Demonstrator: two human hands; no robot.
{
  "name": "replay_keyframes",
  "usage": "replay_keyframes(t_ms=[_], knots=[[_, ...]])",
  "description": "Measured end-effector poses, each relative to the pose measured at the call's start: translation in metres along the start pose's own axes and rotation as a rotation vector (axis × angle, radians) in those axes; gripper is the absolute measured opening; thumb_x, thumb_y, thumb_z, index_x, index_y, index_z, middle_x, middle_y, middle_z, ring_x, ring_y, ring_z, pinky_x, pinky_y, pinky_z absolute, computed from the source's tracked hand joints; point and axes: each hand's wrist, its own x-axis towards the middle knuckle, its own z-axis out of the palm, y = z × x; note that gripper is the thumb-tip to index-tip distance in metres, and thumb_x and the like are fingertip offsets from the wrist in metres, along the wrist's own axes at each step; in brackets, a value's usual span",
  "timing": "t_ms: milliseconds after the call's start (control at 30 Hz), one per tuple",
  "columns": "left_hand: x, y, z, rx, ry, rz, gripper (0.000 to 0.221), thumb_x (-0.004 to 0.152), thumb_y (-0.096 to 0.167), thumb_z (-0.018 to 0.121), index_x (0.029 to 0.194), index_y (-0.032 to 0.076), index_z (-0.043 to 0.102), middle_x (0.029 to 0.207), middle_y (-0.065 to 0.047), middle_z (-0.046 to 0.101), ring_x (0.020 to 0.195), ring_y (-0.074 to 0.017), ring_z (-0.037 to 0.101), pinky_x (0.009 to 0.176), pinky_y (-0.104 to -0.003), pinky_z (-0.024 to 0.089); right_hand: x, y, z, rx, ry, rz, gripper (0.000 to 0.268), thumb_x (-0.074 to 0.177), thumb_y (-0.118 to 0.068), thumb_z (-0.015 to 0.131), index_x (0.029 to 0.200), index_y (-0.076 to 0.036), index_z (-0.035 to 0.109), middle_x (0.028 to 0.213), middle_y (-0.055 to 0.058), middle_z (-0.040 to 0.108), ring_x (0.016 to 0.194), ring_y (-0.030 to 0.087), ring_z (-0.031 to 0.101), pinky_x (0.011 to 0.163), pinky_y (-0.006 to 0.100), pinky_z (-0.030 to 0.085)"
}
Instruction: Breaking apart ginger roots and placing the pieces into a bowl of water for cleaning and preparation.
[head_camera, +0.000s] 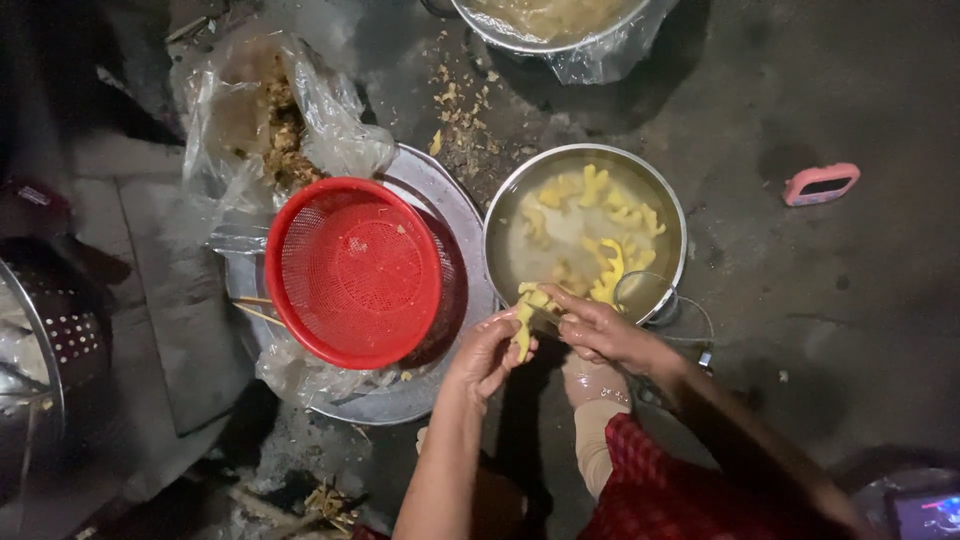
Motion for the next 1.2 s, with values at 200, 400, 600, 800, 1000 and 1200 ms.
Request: replay_keyframes(t_ms=[200, 400, 600, 800, 1000, 1200], knots=[[-0.012, 0.007, 0.013, 0.194, 0.026, 0.066, 0.043, 0.081, -0.001, 0.071, 0.123, -0.013, 0.065, 0.082, -0.019, 0.071, 0.065, -0.0264, 0.075, 0.063, -0.043, 0.066, -0.004, -0.008, -0.014, 0.271, -0.136, 0.044, 0.061, 0.098, -0.021, 0.051, 0.157, -0.02, 0.036, 0.058, -0.005, 0.033, 0.041, 0.005, 0.039, 0.029, 0.016, 0.033], [-0.007, -0.003, 0.011, 0.207, 0.08, 0.157, 0.048, 0.085, 0.001, 0.072, 0.129, -0.013, 0.06, 0.098, -0.025, 0.074, 0.084, -0.0326, 0.077, 0.07, -0.041, 0.066, -0.024, -0.071, 0.012, 0.014, 0.125, 0.079, 0.08, 0.098, -0.023, 0.055, 0.163, -0.017, 0.01, 0.065, -0.003, 0.04, 0.046, 0.004, 0.038, 0.035, 0.015, 0.032], [0.012, -0.014, 0.009, 0.289, 0.087, 0.223, 0.047, 0.086, -0.002, 0.074, 0.13, -0.01, 0.061, 0.105, -0.022, 0.074, 0.088, -0.0311, 0.076, 0.073, -0.042, 0.067, -0.001, -0.007, 0.013, 0.004, 0.01, -0.002, 0.094, 0.094, -0.01, 0.061, 0.163, -0.023, 0.0, 0.077, 0.002, 0.039, 0.048, 0.008, 0.044, 0.034, 0.018, 0.037], [0.003, -0.008, 0.003, 0.49, 0.098, 0.319, 0.047, 0.083, 0.0, 0.079, 0.127, -0.008, 0.065, 0.104, -0.018, 0.075, 0.088, -0.0204, 0.074, 0.078, -0.036, 0.066, -0.006, -0.02, 0.013, 0.137, 0.129, 0.226, 0.066, 0.099, -0.026, 0.051, 0.161, -0.024, 0.027, 0.052, -0.001, 0.026, 0.036, 0.011, 0.023, 0.03, 0.017, 0.022], [-0.006, -0.004, -0.014, 0.528, 0.128, 0.365, 0.045, 0.079, -0.004, 0.083, 0.122, -0.005, 0.071, 0.1, -0.016, 0.077, 0.085, -0.0158, 0.071, 0.079, -0.031, 0.064, -0.022, -0.065, -0.003, 0.106, 0.267, 0.124, 0.066, 0.1, -0.03, 0.053, 0.158, -0.02, 0.023, 0.065, 0.0, 0.032, 0.048, 0.008, 0.033, 0.038, 0.018, 0.031], [-0.004, -0.013, 0.011, 0.553, 0.207, 0.468, 0.042, 0.076, -0.004, 0.085, 0.117, 0.0, 0.076, 0.097, -0.012, 0.077, 0.084, -0.0141, 0.068, 0.077, -0.027, 0.062, -0.015, -0.023, 0.013, 0.154, 0.085, 0.106, 0.071, 0.102, -0.035, 0.051, 0.162, -0.022, 0.016, 0.063, -0.002, 0.036, 0.044, 0.006, 0.04, 0.032, 0.018, 0.037]])
